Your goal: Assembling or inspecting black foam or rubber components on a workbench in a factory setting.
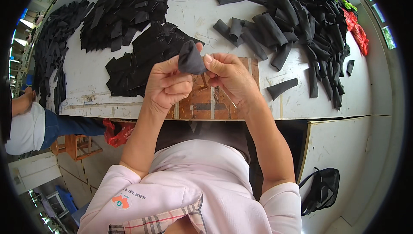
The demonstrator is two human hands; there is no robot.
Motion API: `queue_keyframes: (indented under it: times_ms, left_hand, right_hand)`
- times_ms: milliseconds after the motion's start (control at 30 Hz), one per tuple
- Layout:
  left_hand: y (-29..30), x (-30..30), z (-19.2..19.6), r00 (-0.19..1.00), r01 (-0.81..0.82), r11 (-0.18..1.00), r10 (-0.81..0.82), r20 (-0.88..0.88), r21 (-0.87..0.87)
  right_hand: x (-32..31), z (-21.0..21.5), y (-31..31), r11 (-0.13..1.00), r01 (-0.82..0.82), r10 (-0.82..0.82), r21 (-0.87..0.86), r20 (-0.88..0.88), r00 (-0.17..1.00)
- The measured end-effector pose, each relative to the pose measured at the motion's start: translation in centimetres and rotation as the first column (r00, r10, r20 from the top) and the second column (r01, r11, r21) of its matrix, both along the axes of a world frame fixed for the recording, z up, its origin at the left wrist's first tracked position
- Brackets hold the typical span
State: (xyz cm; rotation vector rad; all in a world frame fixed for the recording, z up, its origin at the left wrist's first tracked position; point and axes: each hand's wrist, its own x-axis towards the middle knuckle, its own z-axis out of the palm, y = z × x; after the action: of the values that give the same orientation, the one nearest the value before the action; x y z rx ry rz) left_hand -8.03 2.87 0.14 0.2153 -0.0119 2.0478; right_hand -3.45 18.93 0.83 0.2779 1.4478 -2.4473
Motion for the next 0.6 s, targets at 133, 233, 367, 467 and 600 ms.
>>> queue_keyframes:
  times_ms: [133,233,367,467,600]
  left_hand:
    - [-0.5,1.0,-0.7,0.935,-0.326,0.844,0.220,-0.279,-0.427]
    - [0.2,1.3,1.4,0.502,-0.842,0.336,0.200,-0.841,-0.423]
    - [0.8,1.1,3.1,0.069,-0.929,0.370,0.132,-0.989,-0.015]
    - [1.5,2.2,2.9,0.171,-0.932,0.361,0.393,-0.903,-0.020]
    - [0.4,3.2,2.8,0.228,-0.952,0.295,0.497,-0.838,-0.084]
  right_hand:
    - [0.4,-0.5,-0.3,1.000,-0.019,0.018,-0.014,-0.053,0.998]
    - [0.2,-1.0,0.8,0.956,-0.003,0.068,0.293,-0.213,0.975]
    - [1.4,2.0,0.1,0.798,0.365,-0.132,0.479,-0.453,0.882]
    - [1.7,4.4,-0.8,0.571,0.613,0.083,0.547,-0.781,0.619]
    - [1.2,3.6,-0.6,0.087,0.488,0.512,0.869,-0.459,0.726]
